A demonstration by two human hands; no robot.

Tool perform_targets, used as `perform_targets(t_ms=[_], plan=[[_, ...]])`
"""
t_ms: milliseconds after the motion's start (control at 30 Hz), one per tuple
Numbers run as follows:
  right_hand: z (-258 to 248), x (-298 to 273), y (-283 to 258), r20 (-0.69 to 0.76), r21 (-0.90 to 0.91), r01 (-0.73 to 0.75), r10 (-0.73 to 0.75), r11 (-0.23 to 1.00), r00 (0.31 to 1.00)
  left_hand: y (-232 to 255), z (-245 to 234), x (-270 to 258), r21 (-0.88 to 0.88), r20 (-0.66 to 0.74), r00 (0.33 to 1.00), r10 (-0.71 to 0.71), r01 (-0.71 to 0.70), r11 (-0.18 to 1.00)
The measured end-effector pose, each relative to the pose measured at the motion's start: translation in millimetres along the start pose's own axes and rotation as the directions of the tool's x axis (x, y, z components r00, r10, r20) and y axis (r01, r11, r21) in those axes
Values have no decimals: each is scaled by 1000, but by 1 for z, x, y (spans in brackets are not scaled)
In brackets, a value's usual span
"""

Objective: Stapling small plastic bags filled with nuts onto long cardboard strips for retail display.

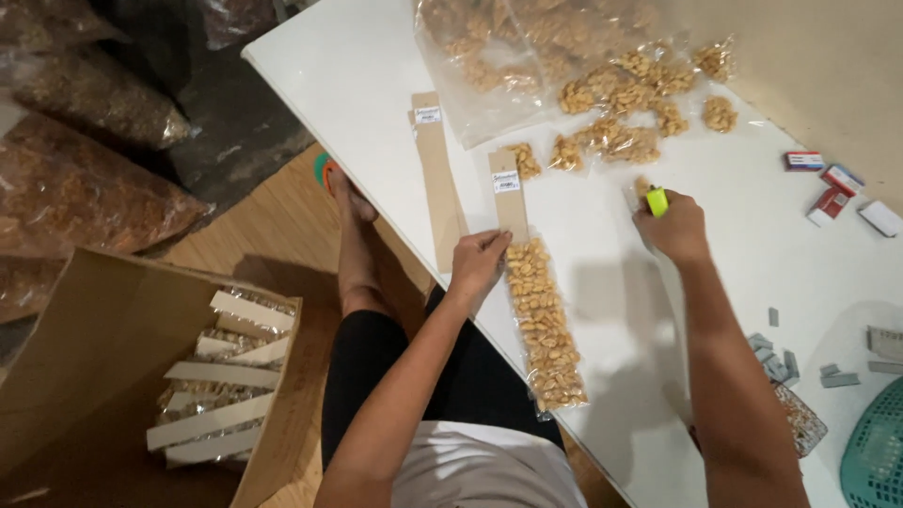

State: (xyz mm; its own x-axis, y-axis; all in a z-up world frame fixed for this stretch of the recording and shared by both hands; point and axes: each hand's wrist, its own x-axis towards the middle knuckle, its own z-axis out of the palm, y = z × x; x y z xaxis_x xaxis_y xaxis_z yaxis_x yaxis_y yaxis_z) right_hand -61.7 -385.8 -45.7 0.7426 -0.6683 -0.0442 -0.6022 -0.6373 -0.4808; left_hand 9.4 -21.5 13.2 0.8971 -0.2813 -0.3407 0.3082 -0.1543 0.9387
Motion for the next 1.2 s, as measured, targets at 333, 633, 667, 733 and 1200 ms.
perform_targets(t_ms=[333, 633, 667, 733, 1200], plan=[[-62, -97, -174, 282, 682, 181, -483, 708, 829, 15, -2, -1, -201, 134, 987, 90, -62, 978], [-38, -92, -188, 226, 721, 170, -459, 672, 859, 39, -5, -13, -46, 118, 980, 160, -156, 987], [-40, -93, -189, 242, 719, 135, -427, 682, 871, 44, -4, -18, -45, 97, 979, 182, -178, 983], [-39, -93, -188, 256, 716, 100, -394, 691, 883, 51, -2, -24, -43, 78, 976, 205, -202, 979], [-54, -120, -268, -154, 863, 0, 263, 504, 952, 52, 26, -43, 202, 27, 867, 498, -493, 847]])
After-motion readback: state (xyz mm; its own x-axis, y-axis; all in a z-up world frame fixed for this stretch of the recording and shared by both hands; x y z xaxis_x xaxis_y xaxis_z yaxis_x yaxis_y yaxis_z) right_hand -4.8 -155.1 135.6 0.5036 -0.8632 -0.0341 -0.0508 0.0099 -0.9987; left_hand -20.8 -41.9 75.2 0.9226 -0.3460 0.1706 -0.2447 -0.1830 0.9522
